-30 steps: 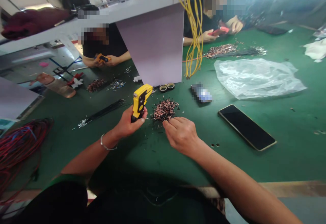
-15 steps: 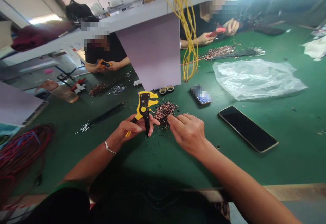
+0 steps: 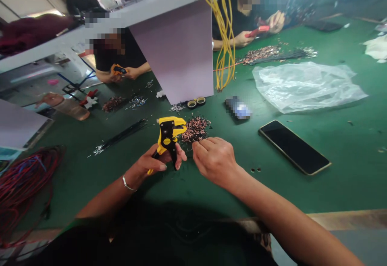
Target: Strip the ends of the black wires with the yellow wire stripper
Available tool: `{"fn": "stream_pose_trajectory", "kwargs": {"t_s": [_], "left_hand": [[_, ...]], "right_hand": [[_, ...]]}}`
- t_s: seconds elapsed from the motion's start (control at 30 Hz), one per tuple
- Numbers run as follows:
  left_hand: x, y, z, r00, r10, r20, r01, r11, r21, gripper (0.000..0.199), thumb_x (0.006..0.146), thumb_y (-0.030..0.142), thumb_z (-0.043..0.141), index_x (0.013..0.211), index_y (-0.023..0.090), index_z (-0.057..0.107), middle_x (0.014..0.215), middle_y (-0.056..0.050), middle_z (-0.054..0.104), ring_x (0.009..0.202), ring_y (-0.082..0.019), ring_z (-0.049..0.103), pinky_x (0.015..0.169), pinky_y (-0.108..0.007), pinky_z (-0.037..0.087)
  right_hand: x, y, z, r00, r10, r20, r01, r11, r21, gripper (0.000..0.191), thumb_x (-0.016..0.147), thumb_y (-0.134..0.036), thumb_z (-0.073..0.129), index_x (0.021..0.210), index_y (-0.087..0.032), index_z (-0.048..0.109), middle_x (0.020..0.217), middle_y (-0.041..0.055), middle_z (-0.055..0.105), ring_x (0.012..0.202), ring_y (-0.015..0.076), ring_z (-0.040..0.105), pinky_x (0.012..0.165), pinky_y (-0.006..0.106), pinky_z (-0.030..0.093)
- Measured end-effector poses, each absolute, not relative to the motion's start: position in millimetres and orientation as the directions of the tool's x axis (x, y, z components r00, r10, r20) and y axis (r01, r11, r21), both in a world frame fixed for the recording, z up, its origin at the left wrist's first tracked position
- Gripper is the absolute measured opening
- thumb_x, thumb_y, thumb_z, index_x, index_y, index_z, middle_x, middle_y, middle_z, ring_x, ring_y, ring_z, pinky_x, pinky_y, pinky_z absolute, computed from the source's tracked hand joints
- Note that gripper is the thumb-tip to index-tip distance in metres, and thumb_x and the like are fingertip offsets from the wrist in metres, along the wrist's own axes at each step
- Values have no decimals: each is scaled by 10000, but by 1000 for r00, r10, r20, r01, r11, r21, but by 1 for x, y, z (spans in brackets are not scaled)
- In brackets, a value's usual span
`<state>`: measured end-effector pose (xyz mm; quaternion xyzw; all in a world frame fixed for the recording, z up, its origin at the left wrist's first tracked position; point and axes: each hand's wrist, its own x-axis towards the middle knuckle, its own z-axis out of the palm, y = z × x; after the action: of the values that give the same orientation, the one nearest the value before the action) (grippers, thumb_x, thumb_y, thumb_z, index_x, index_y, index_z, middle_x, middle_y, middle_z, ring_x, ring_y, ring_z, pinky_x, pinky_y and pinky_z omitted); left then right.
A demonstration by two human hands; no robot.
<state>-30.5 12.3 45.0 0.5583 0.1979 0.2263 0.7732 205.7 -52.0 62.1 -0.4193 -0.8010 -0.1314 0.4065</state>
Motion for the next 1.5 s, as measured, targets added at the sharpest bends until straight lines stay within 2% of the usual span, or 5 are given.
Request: {"fn": "stream_pose_trajectory", "kwargs": {"t_s": [0.2,0.73,1.0,1.33,1.5], "left_hand": [[-30,9,44,822,569,-35,-136,255,958,514,638,223,797,1126,143,655,1082,-164,701,833,-233,634,784,-404,500],[-26,-4,46,764,633,-127,-66,272,960,462,672,200,800,1099,132,636,946,-94,649,810,-192,612,781,-357,509],[-28,-4,45,752,650,-107,-37,205,978,370,758,271,795,1055,131,624,897,-71,621,773,-173,602,750,-344,525],[-27,-8,47,705,706,-75,104,2,995,284,812,314,761,963,128,609,820,-48,623,688,-135,590,674,-292,513],[-27,-9,41,673,735,-75,145,-31,989,249,824,302,745,927,128,599,778,-29,609,626,-120,585,622,-279,512]], "right_hand": [[201,-55,63,-310,576,756,757,631,-171,289,932,-138,528,683,-171,672,566,17,617,515,150,535,534,311,416],[192,-57,58,-312,633,709,745,626,-231,307,932,-164,498,652,-173,622,563,9,613,494,137,537,551,301,400],[190,-57,56,-310,650,694,734,627,-259,299,928,-165,487,655,-179,608,567,6,609,493,136,518,549,301,378],[190,-57,53,-325,666,672,730,628,-269,302,942,-191,479,672,-182,615,580,14,633,500,139,517,553,309,394],[189,-57,52,-323,664,674,729,629,-270,293,930,-185,491,662,-181,609,573,12,622,492,137,505,554,315,382]]}}
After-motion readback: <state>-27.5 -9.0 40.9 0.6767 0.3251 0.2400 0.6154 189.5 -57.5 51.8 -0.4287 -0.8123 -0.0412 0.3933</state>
